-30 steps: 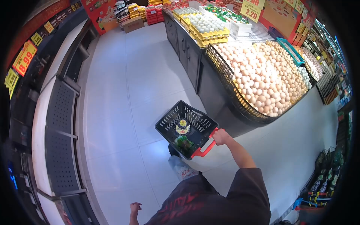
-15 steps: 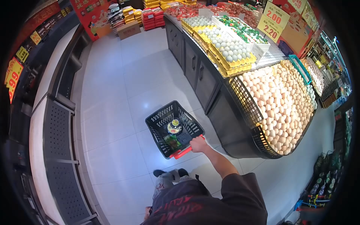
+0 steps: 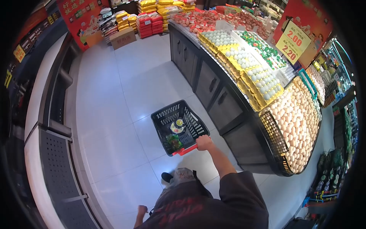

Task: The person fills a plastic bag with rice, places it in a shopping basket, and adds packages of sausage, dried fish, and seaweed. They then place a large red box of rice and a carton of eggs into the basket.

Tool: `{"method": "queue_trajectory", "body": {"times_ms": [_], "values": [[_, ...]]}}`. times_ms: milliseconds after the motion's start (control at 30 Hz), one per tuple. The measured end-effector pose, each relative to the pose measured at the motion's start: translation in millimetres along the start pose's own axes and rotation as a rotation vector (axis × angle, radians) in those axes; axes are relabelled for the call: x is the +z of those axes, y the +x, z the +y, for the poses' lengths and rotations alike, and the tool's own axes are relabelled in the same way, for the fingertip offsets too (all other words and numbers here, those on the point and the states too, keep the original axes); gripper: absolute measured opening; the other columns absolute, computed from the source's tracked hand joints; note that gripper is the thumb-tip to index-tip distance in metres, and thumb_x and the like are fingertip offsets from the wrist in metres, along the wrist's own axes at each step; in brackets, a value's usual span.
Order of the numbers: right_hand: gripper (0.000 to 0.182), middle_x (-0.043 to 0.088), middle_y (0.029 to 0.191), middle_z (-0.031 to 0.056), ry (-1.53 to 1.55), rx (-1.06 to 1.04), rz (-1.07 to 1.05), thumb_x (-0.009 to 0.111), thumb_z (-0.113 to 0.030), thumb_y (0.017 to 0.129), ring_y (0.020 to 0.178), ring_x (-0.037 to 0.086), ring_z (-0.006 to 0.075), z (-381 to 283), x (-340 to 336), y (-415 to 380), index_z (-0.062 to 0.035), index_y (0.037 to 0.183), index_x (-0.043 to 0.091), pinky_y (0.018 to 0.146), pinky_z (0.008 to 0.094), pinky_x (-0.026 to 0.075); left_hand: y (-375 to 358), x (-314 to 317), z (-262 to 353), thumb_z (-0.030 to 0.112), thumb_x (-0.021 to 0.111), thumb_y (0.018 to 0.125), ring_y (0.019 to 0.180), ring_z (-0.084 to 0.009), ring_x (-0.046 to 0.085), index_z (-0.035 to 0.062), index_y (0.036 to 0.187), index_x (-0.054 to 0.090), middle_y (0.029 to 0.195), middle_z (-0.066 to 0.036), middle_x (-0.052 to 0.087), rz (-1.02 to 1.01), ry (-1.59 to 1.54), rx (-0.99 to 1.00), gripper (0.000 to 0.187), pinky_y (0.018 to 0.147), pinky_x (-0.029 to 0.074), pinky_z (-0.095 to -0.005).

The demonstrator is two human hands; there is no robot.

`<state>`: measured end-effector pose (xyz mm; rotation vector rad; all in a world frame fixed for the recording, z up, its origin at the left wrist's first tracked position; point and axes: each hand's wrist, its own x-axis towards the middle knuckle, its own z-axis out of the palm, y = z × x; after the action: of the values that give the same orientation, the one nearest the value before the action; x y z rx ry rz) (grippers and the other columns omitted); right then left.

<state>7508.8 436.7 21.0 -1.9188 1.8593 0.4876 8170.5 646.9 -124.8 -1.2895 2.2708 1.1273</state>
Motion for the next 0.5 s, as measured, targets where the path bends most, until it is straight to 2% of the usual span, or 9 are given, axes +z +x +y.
{"method": "queue_trajectory", "body": {"times_ms": [67, 167, 267, 333, 367, 400, 433, 467, 500], "values": [[0.023, 0.072, 0.088, 0.0165, 0.014, 0.018, 0.002, 0.067, -0.027, 0.072, 0.086, 0.071, 0.0332, 0.2, -22.7, 46.1, -0.0077, 0.082, 0.074, 0.078, 0.0438, 0.055, 36.0, -98.7, -17.5, 0.012, 0.053, 0.074, 0.046, -0.0187, 0.052, 0.0024, 0.051, 0.058, 0.050, -0.008, 0.052, 0.281, -0.919, -0.558, 0.026, 0.048, 0.048, -0.0374], [0.023, 0.072, 0.082, 0.0157, 0.030, 0.016, 0.028, 0.067, -0.027, 0.067, 0.080, 0.071, 0.0329, 10.4, -52.1, 121.9, -0.0071, 0.076, 0.074, 0.075, 0.0441, 0.056, 104.2, -209.2, -74.9, 0.009, 0.044, 0.066, 0.045, -0.0183, 0.051, 0.0017, 0.048, 0.061, 0.045, -0.009, 0.053, 0.325, -0.732, -0.555, 0.026, 0.047, 0.042, -0.0356], [0.021, 0.071, 0.079, 0.0158, 0.026, 0.002, 0.063, 0.066, -0.027, 0.066, 0.078, 0.071, 0.0335, 22.2, -82.3, 191.1, -0.0082, 0.073, 0.073, 0.071, 0.0439, 0.056, 159.1, -284.3, -109.9, 0.009, 0.044, 0.067, 0.047, -0.0198, 0.054, 0.0014, 0.047, 0.061, 0.045, -0.010, 0.054, 0.294, -0.761, -0.513, 0.027, 0.050, 0.045, -0.0360], [0.020, 0.071, 0.077, 0.0154, 0.029, 0.002, 0.072, 0.066, -0.028, 0.066, 0.074, 0.070, 0.0335, 32.5, -106.5, 242.2, -0.0095, 0.071, 0.073, 0.067, 0.0438, 0.056, 206.1, -309.7, -142.2, 0.011, 0.046, 0.069, 0.049, -0.0213, 0.057, -0.0004, 0.050, 0.064, 0.047, -0.013, 0.057, 0.134, -0.440, -0.458, 0.028, 0.052, 0.048, -0.0364], [0.021, 0.070, 0.075, 0.0149, 0.020, -0.016, 0.080, 0.066, -0.029, 0.066, 0.073, 0.070, 0.0335, 37.5, -117.7, 268.0, -0.0097, 0.070, 0.073, 0.066, 0.0439, 0.055, 223.3, -321.9, -152.6, 0.011, 0.048, 0.069, 0.050, -0.0240, 0.061, -0.0019, 0.056, 0.067, 0.052, -0.018, 0.061, 0.111, -0.455, -0.404, 0.027, 0.053, 0.049, -0.0378], [0.021, 0.069, 0.073, 0.0144, 0.015, -0.031, 0.092, 0.066, -0.029, 0.065, 0.071, 0.069, 0.0334, 41.0, -130.4, 293.0, -0.0100, 0.069, 0.073, 0.065, 0.0440, 0.055, 235.8, -333.1, -161.8, 0.009, 0.051, 0.071, 0.050, -0.0271, 0.063, -0.0019, 0.060, 0.068, 0.057, -0.019, 0.064, 0.109, -0.666, -0.389, 0.023, 0.053, 0.052, -0.0386], [0.021, 0.069, 0.073, 0.0144, 0.028, -0.021, 0.093, 0.066, -0.029, 0.065, 0.071, 0.069, 0.0334, 45.3, -145.6, 314.4, -0.0100, 0.069, 0.073, 0.065, 0.0440, 0.055, 249.5, -347.9, -170.3, 0.008, 0.056, 0.073, 0.052, -0.0282, 0.065, 0.0000, 0.061, 0.068, 0.063, -0.017, 0.066, -0.052, 0.091, 0.004, 0.019, 0.054, 0.054, -0.0394], [0.021, 0.069, 0.072, 0.0139, 0.026, -0.029, 0.115, 0.066, -0.030, 0.065, 0.071, 0.069, 0.0332, 51.4, -159.8, 339.5, -0.0101, 0.069, 0.073, 0.064, 0.0440, 0.054, 266.0, -370.8, -156.1, 0.009, 0.060, 0.073, 0.057, -0.0275, 0.067, 0.0021, 0.063, 0.069, 0.067, -0.016, 0.068, -0.165, 0.077, -0.164, 0.016, 0.056, 0.055, -0.0401], [0.022, 0.069, 0.071, 0.0135, 0.028, -0.036, 0.137, 0.067, -0.031, 0.065, 0.070, 0.069, 0.0329, 53.6, -172.6, 365.6, -0.0103, 0.069, 0.072, 0.063, 0.0440, 0.054, 279.3, -393.2, -154.4, 0.009, 0.060, 0.072, 0.063, -0.0275, 0.069, 0.0020, 0.064, 0.069, 0.068, -0.018, 0.067, -0.116, 0.162, 0.014, 0.014, 0.062, 0.056, -0.0429]]}}
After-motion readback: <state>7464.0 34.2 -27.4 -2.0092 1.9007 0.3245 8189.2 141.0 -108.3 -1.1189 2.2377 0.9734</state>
